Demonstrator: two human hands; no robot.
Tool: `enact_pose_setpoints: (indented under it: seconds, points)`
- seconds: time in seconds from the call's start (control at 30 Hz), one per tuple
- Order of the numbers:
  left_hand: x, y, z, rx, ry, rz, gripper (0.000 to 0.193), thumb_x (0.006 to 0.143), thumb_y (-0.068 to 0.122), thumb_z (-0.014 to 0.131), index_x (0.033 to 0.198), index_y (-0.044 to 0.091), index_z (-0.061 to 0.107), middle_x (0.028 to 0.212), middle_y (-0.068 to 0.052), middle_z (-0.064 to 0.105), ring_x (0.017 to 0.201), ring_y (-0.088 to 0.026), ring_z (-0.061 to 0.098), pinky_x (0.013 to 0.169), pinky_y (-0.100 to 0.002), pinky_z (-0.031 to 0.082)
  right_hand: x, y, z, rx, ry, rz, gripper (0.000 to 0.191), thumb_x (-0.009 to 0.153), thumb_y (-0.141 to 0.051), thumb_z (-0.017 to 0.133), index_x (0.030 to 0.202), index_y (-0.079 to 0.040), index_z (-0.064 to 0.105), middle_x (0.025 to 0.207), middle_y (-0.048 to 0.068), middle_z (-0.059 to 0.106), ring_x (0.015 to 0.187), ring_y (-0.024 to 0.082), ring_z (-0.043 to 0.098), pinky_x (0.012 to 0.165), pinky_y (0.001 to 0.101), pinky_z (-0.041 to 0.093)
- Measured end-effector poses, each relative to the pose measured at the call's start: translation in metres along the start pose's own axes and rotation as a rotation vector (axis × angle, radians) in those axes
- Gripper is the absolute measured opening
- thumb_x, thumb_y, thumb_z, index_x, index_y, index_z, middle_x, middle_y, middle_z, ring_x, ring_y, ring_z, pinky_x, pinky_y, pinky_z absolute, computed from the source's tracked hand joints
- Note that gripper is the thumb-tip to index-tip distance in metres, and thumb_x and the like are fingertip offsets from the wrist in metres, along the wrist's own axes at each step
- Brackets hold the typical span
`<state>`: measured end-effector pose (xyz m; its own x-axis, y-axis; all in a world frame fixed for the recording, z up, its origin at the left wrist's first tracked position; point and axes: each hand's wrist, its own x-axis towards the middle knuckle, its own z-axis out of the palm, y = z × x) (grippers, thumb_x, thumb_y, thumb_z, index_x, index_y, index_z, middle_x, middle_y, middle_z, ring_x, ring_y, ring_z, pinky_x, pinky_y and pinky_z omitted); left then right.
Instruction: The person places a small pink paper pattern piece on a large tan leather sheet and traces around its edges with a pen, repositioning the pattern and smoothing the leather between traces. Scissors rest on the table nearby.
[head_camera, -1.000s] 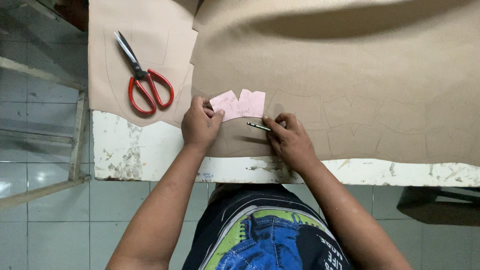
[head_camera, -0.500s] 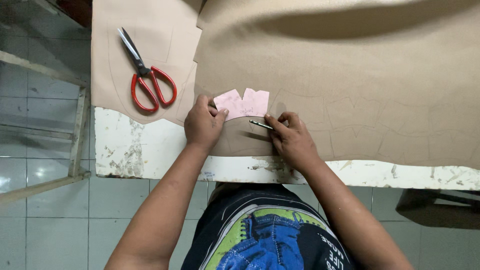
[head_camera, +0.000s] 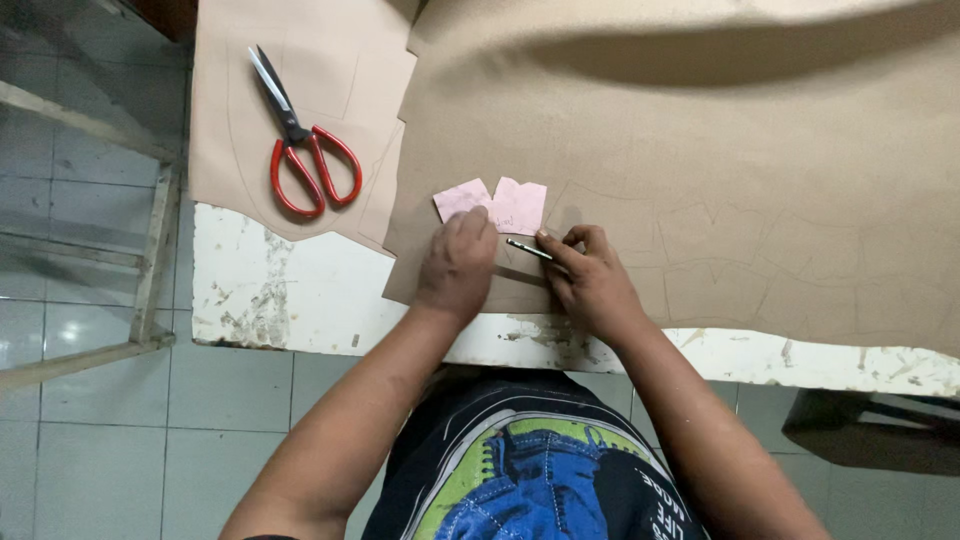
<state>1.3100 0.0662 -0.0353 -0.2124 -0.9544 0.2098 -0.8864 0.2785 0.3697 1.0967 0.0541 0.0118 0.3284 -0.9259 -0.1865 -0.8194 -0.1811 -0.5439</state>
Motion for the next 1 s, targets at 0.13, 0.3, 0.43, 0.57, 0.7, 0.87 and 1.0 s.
enact_pose_setpoints:
  seconds: [0.13,0.3,0.43,0.57,0.7,0.87,1.0]
  points:
    - [-0.009,0.025,0.012,0.148,0.07,0.054,0.04,0.097,0.014,0.058,0.134,-0.002,0.053,0.141,-0.035,0.049,0.127,-0.048,0.054,0.111,-0.051,0.047,0.017,-0.009,-0.022,0.149,0.085,0.006,0.026,0.092,-0.015,0.067,0.117,-0.01,0.075,0.115,0.014,0.059,0.098,0.03,0.064,0.085,0.0369,0.054]
    - [-0.01,0.041,0.009,0.179,0.036,0.057,0.053,0.094,0.031,0.061,0.131,-0.003,0.046,0.142,-0.042,0.037,0.13,-0.06,0.041,0.11,-0.066,0.037,0.05,-0.05,-0.032,0.236,0.211,-0.172,0.019,0.1,-0.017,0.066,0.114,-0.008,0.076,0.099,0.013,0.065,0.088,0.029,0.069,0.077,0.0391,0.054]
    - [-0.01,0.037,-0.002,0.061,-0.148,-0.016,0.082,0.093,0.039,0.06,0.145,-0.017,0.032,0.149,-0.043,0.029,0.138,-0.057,0.031,0.119,-0.061,0.025,0.086,-0.089,-0.016,0.199,-0.087,-0.323,0.017,0.096,-0.019,0.065,0.105,-0.007,0.072,0.097,0.016,0.072,0.091,0.036,0.069,0.079,0.0446,0.054]
    - [-0.007,0.033,-0.009,-0.047,-0.251,-0.061,0.081,0.093,0.038,0.059,0.15,-0.012,0.031,0.153,-0.038,0.027,0.14,-0.053,0.028,0.116,-0.061,0.021,0.102,-0.104,-0.002,0.105,-0.259,-0.308,0.018,0.094,-0.024,0.064,0.099,-0.009,0.073,0.09,0.017,0.072,0.086,0.037,0.068,0.076,0.0463,0.053]
    - [-0.003,0.029,-0.01,-0.047,-0.357,-0.064,0.07,0.097,0.037,0.059,0.15,-0.003,0.036,0.154,-0.034,0.027,0.141,-0.053,0.025,0.116,-0.062,0.022,0.11,-0.106,0.007,0.008,-0.244,-0.393,0.021,0.096,-0.027,0.066,0.093,-0.007,0.071,0.084,0.015,0.072,0.083,0.038,0.069,0.078,0.0477,0.052]
    - [0.002,0.027,-0.018,-0.029,-0.272,-0.032,0.072,0.092,0.037,0.064,0.149,0.001,0.039,0.154,-0.031,0.024,0.143,-0.052,0.024,0.12,-0.062,0.022,0.13,-0.11,0.012,0.053,-0.128,-0.475,0.017,0.095,-0.022,0.066,0.095,-0.006,0.071,0.087,0.014,0.072,0.081,0.038,0.068,0.075,0.0459,0.053]
    - [0.01,0.029,-0.03,0.059,-0.327,-0.023,0.071,0.09,0.039,0.066,0.144,0.001,0.041,0.151,-0.03,0.024,0.142,-0.052,0.025,0.117,-0.063,0.022,0.144,-0.114,0.015,-0.01,-0.129,-0.404,0.015,0.098,-0.02,0.064,0.098,-0.007,0.072,0.084,0.013,0.073,0.079,0.035,0.07,0.076,0.0458,0.053]
